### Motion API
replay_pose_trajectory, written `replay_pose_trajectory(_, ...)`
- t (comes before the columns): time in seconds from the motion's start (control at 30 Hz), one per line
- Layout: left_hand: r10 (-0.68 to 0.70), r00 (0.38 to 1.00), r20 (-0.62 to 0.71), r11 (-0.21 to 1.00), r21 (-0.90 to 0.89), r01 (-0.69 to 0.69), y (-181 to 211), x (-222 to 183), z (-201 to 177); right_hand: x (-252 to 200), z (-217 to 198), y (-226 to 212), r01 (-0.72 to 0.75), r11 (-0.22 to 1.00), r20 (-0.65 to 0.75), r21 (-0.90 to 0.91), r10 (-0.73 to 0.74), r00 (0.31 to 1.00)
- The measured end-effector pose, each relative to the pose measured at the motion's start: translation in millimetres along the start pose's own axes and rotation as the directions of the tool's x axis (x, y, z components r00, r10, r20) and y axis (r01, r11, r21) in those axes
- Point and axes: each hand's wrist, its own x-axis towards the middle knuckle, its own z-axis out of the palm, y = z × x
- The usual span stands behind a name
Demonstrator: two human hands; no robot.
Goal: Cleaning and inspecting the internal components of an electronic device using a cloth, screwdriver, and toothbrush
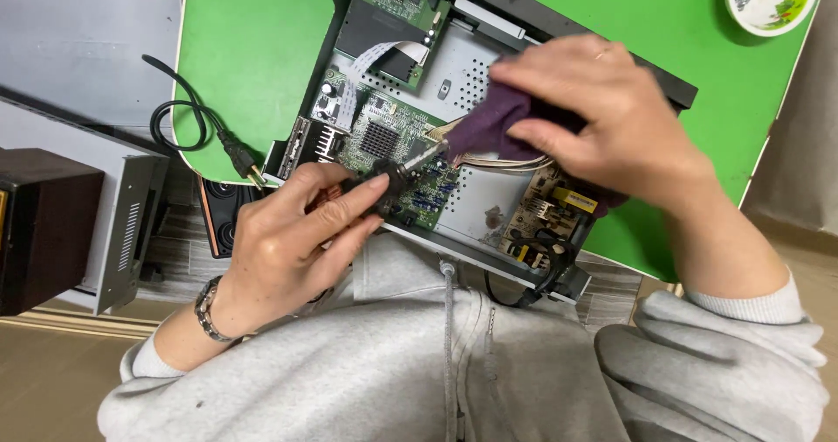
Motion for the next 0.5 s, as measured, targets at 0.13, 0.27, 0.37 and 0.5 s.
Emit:
replay_pose_trajectory(0.13, -0.062, 0.997, 0.040, 0.983, 0.173, 0.054, 4.1, -6.3, 7.2, -5.4, 17.0, -6.9, -0.139, 0.974, 0.155, -0.178, 0.167, 0.974)
replay_pose_trajectory(0.27, -0.068, 0.998, 0.002, 0.843, 0.535, 0.057, 6.4, -2.4, 24.8, -1.1, 24.8, -18.9, -0.240, 0.931, 0.088, -0.276, 0.273, 0.958)
replay_pose_trajectory(0.37, -0.059, 0.998, 0.005, 0.736, 0.676, 0.040, 6.9, 10.7, 28.7, -3.5, 29.8, -21.1, -0.183, 0.925, 0.090, -0.333, 0.224, 0.970)
replay_pose_trajectory(0.5, -0.083, 0.990, 0.112, 0.731, 0.682, -0.016, 9.3, 21.7, 39.3, -5.8, 34.2, -12.7, -0.051, 0.937, 0.209, -0.345, 0.130, 0.969)
